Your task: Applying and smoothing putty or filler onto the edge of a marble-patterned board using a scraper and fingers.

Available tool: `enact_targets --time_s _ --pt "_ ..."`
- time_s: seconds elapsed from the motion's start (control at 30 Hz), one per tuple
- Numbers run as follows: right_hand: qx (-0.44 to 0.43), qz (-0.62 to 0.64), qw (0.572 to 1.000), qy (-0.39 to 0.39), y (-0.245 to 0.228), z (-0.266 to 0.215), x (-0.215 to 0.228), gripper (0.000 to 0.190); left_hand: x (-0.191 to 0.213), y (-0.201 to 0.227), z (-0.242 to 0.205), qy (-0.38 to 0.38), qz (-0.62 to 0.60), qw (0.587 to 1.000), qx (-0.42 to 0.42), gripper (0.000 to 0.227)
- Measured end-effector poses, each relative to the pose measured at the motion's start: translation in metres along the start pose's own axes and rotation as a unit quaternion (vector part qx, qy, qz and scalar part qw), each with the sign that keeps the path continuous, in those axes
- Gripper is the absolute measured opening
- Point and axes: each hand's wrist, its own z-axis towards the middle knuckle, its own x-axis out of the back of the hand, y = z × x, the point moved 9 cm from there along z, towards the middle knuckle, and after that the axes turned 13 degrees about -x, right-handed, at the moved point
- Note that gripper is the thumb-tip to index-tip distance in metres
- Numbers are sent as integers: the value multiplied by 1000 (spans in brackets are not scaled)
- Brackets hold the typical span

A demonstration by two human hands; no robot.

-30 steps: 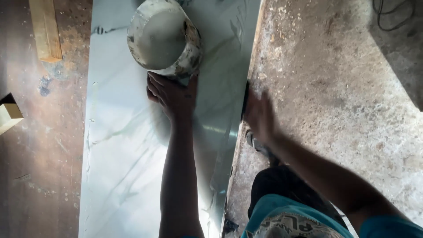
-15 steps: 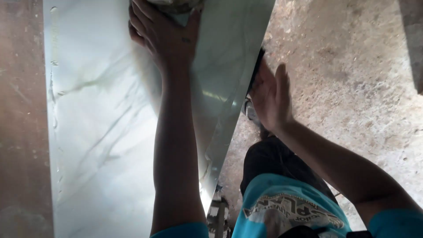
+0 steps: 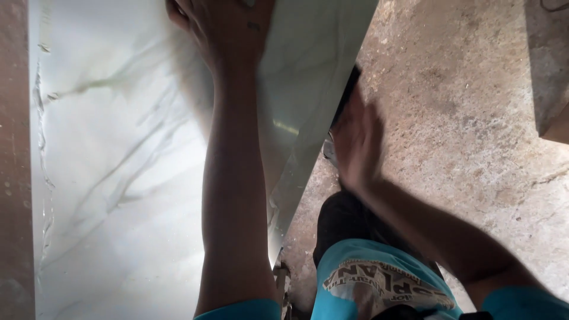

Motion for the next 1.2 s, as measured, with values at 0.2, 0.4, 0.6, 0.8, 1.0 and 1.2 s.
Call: enact_targets --time_s 0.2,0.4,0.6,0.8,1.0,1.2 --pt "-150 -73 986 -8 82 -116 -43 93 -3 -10 1 -41 -35 994 99 87" --pt "-23 -24 999 -31 -55 28 -42 74 -9 -15 -8 -75 -31 988 128 131" --pt "39 -67 997 -10 -8 -45 -61 73 -3 -9 -2 -80 -25 988 129 126" --pt "-35 -80 990 107 21 76 109 70 -1 -3 9 -172 -79 965 183 139" --pt "118 -149 979 68 -76 54 -16 90 -8 -7 7 -138 -98 970 175 137" --pt "83 -163 982 55 -25 26 -5 82 -24 -19 -8 -171 -39 971 163 139"
